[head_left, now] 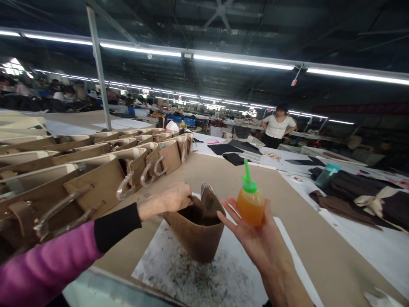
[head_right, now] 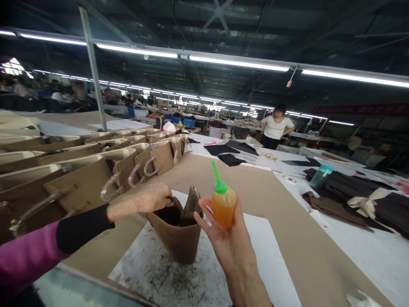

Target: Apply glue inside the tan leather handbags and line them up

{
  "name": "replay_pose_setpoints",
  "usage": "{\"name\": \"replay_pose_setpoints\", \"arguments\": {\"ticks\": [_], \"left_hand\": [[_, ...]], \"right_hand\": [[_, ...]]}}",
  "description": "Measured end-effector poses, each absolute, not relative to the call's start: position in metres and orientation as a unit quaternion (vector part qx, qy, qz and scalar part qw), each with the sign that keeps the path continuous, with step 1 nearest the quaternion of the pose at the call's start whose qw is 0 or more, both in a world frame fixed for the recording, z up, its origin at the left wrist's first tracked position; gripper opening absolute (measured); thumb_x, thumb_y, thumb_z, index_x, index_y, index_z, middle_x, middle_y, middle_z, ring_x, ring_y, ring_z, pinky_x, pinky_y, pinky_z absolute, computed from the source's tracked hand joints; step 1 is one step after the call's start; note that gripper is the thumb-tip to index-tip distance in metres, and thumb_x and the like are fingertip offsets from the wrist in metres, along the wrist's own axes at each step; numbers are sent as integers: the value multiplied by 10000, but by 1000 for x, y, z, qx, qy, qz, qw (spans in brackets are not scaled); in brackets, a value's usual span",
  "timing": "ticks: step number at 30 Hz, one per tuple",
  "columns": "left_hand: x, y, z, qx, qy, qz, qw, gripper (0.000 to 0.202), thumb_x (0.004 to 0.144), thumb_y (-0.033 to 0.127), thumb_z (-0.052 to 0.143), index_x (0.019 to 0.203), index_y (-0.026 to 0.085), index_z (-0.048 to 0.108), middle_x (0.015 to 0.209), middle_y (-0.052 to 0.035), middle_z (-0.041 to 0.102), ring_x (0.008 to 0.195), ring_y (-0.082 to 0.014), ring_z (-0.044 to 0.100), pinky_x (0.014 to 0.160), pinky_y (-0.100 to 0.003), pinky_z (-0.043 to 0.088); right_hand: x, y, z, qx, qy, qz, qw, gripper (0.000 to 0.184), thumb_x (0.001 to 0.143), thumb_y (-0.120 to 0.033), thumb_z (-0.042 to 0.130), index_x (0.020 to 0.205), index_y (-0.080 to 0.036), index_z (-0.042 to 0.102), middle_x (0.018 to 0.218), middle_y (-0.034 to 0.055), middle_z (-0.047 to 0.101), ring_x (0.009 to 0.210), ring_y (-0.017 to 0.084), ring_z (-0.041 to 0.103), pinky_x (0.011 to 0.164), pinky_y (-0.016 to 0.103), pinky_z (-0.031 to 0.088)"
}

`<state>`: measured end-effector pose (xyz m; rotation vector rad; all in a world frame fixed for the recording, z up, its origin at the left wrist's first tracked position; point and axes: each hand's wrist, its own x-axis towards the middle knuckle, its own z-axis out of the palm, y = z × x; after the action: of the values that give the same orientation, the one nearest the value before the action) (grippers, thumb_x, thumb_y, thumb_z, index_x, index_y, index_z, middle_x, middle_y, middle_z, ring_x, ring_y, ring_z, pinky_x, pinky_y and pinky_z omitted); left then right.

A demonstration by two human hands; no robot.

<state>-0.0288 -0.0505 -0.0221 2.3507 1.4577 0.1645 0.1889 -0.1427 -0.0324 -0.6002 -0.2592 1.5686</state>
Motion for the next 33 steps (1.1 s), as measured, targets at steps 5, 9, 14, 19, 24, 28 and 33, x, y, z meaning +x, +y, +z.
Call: {"name": "replay_pose_setpoints", "arguments": {"ticks": [5, 9, 14, 19, 24, 28, 33], "left_hand": [[-39, -79, -16, 788, 581, 80, 188, 294, 769, 263, 402, 664, 133, 644, 517, -22, 554, 453, -115, 476, 434, -227, 287], [-60, -95, -31, 799, 575, 41, 173, 286, 768, 290, 422, 596, 146, 599, 503, -34, 557, 455, -129, 484, 436, -242, 299], [-113, -86, -39, 716, 697, 1, 39, 221, 716, 220, 486, 833, 174, 668, 834, -116, 687, 753, -232, 625, 600, -278, 404], [-169, -76, -45, 628, 773, 42, 83, 257, 694, 180, 485, 882, 230, 652, 916, -85, 687, 825, -260, 626, 651, -300, 417], [-122, -106, -13, 687, 665, 281, 83, 304, 767, 167, 383, 929, 199, 639, 867, -25, 678, 754, -165, 589, 715, -257, 431], [-51, -105, 7, 865, 361, 143, 317, 347, 753, 132, 392, 908, 202, 695, 876, 18, 697, 743, -131, 603, 677, -203, 448], [-15, -44, -24, 839, 468, -97, 262, 182, 680, 193, 580, 806, 146, 702, 838, -65, 704, 776, -225, 632, 660, -278, 470]], "right_hand": [[188, -141, -23, -288, -158, 681, 654, 541, 843, -657, 507, 951, -148, 655, 1069, 197, 631, 1162, 329, 505, 946, 584, 389], [177, -134, -24, -300, -170, 695, 631, 524, 865, -635, 493, 1020, -156, 640, 1059, 179, 638, 1155, 321, 512, 957, 571, 384], [180, -126, -27, -334, -173, 666, 644, 498, 900, -591, 468, 1091, -155, 614, 1069, 181, 633, 1132, 335, 528, 931, 603, 395], [183, -124, -30, -331, -171, 667, 645, 474, 901, -557, 495, 1036, -122, 628, 966, 193, 649, 1117, 369, 532, 862, 581, 473], [179, -124, -32, -323, -165, 674, 643, 479, 889, -559, 518, 1036, -118, 634, 982, 200, 646, 1123, 375, 526, 844, 573, 491], [183, -122, -33, -325, -149, 677, 643, 497, 886, -570, 519, 1016, -107, 642, 979, 206, 648, 1130, 366, 523, 859, 572, 484], [189, -125, -34, -328, -127, 693, 629, 504, 890, -566, 517, 1000, -92, 647, 963, 199, 659, 1143, 355, 518, 894, 576, 464]]}}
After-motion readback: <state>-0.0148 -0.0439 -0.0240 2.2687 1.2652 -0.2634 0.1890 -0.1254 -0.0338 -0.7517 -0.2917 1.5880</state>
